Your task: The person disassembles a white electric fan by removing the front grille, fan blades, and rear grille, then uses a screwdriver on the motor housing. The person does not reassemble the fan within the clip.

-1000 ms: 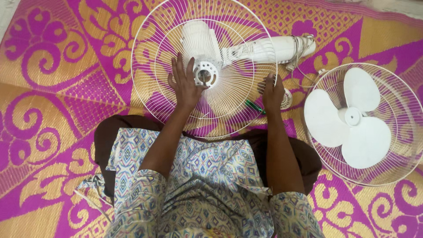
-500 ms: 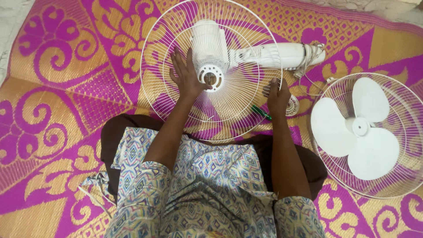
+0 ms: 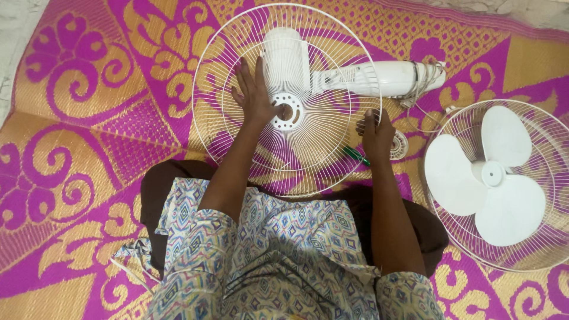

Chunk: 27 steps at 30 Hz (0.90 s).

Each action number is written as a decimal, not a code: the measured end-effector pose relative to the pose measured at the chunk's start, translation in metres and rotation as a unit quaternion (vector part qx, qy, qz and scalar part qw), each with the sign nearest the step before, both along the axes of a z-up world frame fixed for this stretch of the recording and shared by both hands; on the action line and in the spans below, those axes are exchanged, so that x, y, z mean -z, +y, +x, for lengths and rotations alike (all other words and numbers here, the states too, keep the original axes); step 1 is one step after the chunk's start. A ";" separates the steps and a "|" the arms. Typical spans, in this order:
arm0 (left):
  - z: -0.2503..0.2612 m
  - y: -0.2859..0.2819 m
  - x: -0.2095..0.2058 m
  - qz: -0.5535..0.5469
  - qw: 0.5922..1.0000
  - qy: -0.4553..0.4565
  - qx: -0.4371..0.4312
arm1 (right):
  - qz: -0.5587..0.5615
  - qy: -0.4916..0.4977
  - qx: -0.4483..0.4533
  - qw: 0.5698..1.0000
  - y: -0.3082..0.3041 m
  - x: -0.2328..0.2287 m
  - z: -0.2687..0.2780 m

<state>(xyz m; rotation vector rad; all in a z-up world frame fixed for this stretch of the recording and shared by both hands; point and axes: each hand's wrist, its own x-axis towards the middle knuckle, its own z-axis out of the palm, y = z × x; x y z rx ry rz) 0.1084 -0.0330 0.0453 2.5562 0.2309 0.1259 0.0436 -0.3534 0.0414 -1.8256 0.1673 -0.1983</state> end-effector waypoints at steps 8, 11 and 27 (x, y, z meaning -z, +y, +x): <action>-0.072 0.022 0.015 -0.015 1.000 -0.022 0.003 | 0.026 0.048 0.013 0.998 0.006 -0.006 0.007; -0.098 0.053 0.018 -0.005 0.999 0.011 -0.053 | 0.048 0.062 -0.004 0.997 0.003 -0.009 0.005; -0.108 0.139 0.090 -0.575 0.770 -0.053 -0.270 | -0.025 0.183 -0.200 0.962 -0.029 0.005 -0.049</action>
